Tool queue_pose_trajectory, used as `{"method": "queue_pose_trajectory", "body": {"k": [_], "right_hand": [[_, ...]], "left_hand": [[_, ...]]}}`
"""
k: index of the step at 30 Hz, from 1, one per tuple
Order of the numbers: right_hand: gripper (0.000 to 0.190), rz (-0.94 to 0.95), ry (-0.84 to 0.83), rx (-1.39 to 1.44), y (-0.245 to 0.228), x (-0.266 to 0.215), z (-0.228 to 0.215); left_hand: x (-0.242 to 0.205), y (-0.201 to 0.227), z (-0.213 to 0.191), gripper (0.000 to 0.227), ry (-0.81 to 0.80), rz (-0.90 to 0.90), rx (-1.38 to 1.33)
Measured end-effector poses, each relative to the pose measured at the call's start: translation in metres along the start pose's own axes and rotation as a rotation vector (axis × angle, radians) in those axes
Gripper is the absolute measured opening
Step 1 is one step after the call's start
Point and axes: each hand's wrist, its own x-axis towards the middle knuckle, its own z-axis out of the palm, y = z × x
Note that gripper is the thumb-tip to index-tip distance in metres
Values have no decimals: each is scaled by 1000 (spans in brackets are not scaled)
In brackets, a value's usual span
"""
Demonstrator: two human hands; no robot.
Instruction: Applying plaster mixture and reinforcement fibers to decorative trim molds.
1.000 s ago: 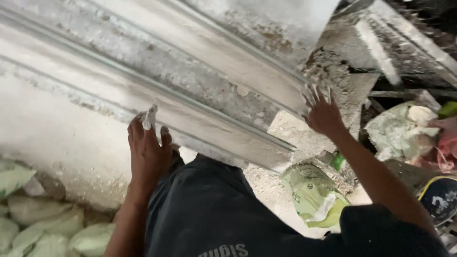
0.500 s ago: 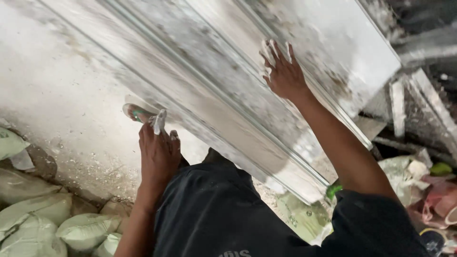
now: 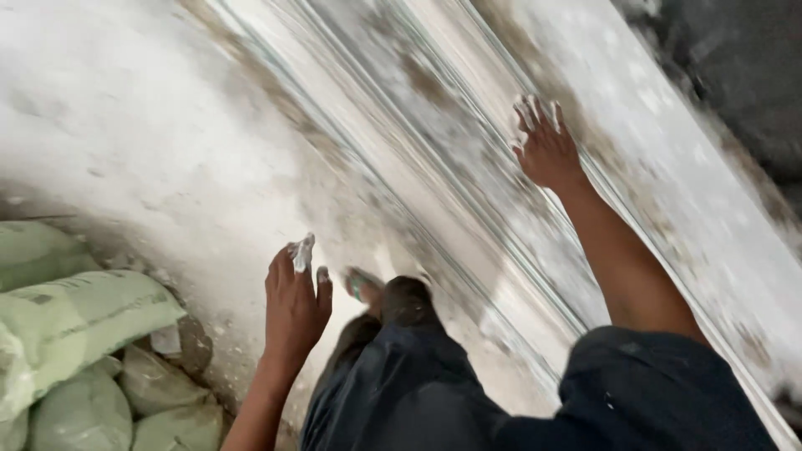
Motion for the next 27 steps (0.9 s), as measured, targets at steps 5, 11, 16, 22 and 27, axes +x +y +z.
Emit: {"method": "queue_pose_trajectory", "body": {"k": [5,11,16,22,27], "right_hand": [[53,11,-60,-51,-19,139,-10],[59,-61,64,-115,-24,323,16],[57,-4,-102,-119,-49,511,-8],[60,-42,16,-129,-78,681,-24],[68,-63,174,7,-93,811,-19]], "left_hand": [[42,-84,-32,59,117,-171,46],[133,-179,-51,62,33,-391,-51],[262,-306,-61,57,128,-288,-35],[406,-349,-152,51,181,-263,-68],[490,-409,-178,55,263,-236,-111]]}}
